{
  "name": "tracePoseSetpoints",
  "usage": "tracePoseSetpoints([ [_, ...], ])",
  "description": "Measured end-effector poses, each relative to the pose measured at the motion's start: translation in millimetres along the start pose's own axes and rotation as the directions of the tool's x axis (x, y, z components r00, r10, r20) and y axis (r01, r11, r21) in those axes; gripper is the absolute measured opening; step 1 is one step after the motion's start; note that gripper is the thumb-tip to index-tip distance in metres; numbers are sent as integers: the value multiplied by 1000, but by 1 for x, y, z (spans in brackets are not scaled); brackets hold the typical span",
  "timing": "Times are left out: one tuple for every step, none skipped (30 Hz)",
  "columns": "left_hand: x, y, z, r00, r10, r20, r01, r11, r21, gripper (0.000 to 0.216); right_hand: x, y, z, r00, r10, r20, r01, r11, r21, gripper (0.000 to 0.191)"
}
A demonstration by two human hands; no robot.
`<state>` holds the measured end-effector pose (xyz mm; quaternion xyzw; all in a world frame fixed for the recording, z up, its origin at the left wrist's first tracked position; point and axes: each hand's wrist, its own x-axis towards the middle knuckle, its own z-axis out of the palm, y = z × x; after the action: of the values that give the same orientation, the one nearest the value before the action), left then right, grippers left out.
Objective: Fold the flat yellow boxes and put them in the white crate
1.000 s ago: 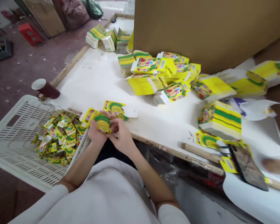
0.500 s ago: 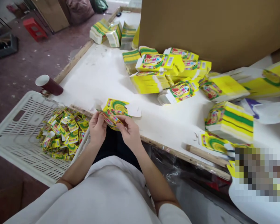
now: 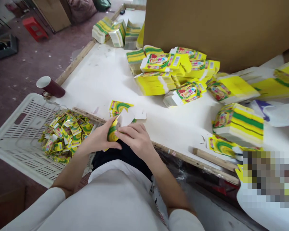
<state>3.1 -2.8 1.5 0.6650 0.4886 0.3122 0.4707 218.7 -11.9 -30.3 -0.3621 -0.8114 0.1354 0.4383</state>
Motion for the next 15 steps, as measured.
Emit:
tracePoseSetpoints([
  [0, 0, 11, 999, -19, -42, 20, 999, 29, 90, -2, -3, 6, 997, 36, -64, -36, 999, 3, 33],
  [0, 0, 21, 995, -32, -99, 36, 999, 38, 84, -5, -7, 13, 985, 85, -150, -84, 996, 10, 33],
  [1, -1, 30, 986, -38, -162, 44, 998, 34, 80, -7, -12, 20, 958, 143, -247, -141, 990, 23, 34],
  [1, -3, 38, 975, -34, -220, 39, 999, 21, 79, -9, -17, 26, 924, 194, -331, -189, 981, 46, 34],
  [1, -4, 42, 964, -22, -265, 25, 1000, 6, 82, -11, -22, 31, 900, 245, -360, -230, 970, 83, 32],
  [1, -6, 45, 955, -6, -296, 4, 1000, -8, 85, -12, -26, 35, 880, 295, -372, -261, 955, 140, 30],
  [0, -7, 45, 949, 9, -314, -15, 1000, -15, 89, -12, -28, 36, 860, 351, -371, -290, 933, 212, 29],
  [0, -9, 44, 947, 25, -321, -31, 999, -15, 93, -11, -28, 34, 842, 407, -353, -314, 904, 290, 31],
  [-1, -10, 43, 947, 41, -319, -45, 999, -5, 94, -9, -27, 31, 830, 455, -323, -336, 869, 363, 35],
  [-2, -12, 41, 951, 63, -304, -61, 998, 15, 94, -6, -24, 26, 816, 501, -287, -360, 830, 426, 39],
  [-2, -13, 39, 956, 95, -278, -87, 995, 42, 92, -2, -20, 20, 812, 536, -231, -391, 793, 467, 43],
  [-3, -15, 38, 958, 138, -249, -124, 990, 73, 90, 3, -15, 15, 807, 567, -163, -433, 757, 490, 39],
  [-4, -17, 38, 956, 191, -222, -172, 980, 101, 87, 7, -9, 11, 780, 620, -85, -489, 688, 537, 33],
  [-5, -18, 39, 949, 246, -197, -225, 966, 126, 85, 10, -4, 8, 743, 669, 22, -547, 589, 595, 31],
  [-5, -20, 39, 937, 298, -180, -274, 951, 145, 82, 12, 0, 8, 693, 704, 152, -605, 455, 653, 31],
])
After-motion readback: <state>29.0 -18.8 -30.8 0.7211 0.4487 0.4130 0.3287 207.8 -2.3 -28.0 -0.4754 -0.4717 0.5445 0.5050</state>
